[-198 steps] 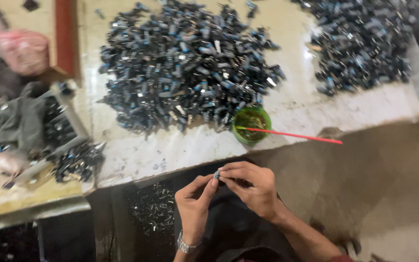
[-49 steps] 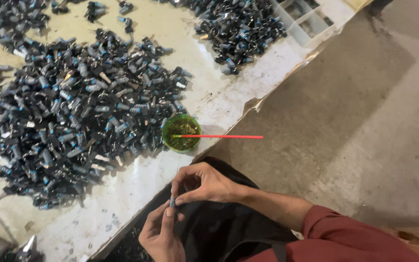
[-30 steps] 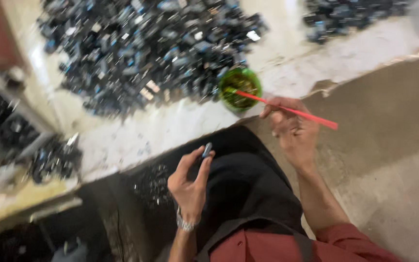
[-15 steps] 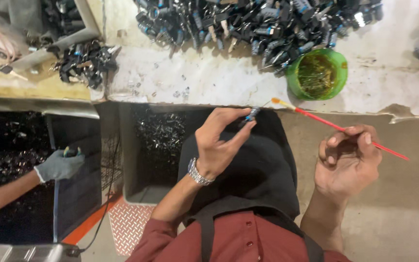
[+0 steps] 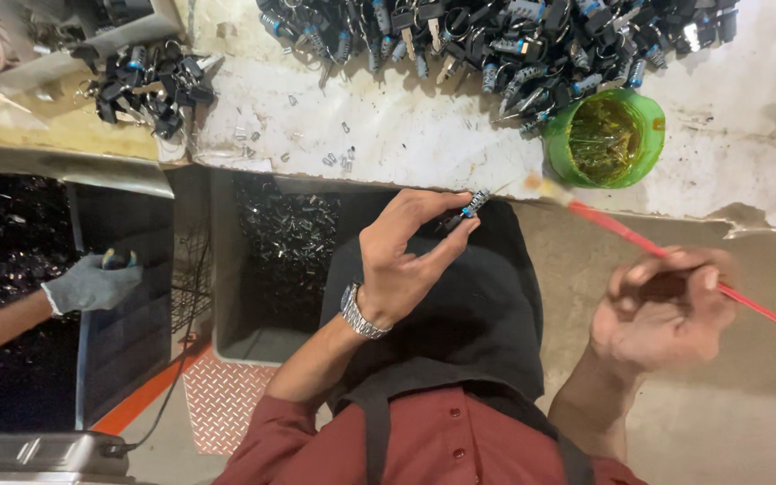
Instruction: The person stands at a workbench covered with piles of small black electrical components and applies a liquid from a green cup to each component using a red-handled brush, handling the parts one at a time and placing finished pieces aside.
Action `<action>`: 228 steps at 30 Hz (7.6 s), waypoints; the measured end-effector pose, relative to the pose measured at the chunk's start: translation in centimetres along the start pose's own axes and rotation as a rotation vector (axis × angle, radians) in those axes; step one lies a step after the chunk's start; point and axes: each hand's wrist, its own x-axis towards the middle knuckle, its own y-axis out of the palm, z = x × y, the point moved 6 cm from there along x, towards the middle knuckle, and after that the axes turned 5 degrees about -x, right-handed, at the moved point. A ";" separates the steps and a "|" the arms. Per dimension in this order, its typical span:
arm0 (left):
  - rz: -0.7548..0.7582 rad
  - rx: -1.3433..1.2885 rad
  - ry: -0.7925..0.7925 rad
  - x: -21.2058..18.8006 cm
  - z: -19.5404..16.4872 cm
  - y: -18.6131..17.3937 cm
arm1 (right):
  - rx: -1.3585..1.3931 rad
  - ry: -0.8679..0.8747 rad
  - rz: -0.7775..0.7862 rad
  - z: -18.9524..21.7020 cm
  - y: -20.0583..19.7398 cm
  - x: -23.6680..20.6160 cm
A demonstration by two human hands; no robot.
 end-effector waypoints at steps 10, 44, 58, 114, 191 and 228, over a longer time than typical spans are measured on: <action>-0.063 0.144 -0.024 -0.8 0.0 -1.9 | -0.084 -0.242 -0.088 2.0 0.3 1.5; -0.271 0.148 0.110 7.5 1.3 -4.3 | -1.461 -0.664 0.581 -3.4 16.2 0.3; 0.077 -0.156 -0.383 -1.4 3.3 3.4 | -0.537 -0.277 0.632 0.3 12.4 -0.7; 0.016 0.217 -0.064 0.3 -1.6 2.4 | -0.170 -0.142 0.060 3.7 1.1 2.1; -0.228 -0.471 -0.297 0.3 4.3 -0.8 | -1.062 -0.667 0.548 -0.5 15.2 -0.1; -0.034 0.046 -0.283 -1.0 0.8 1.1 | -0.427 -0.187 0.687 -1.4 14.0 -0.4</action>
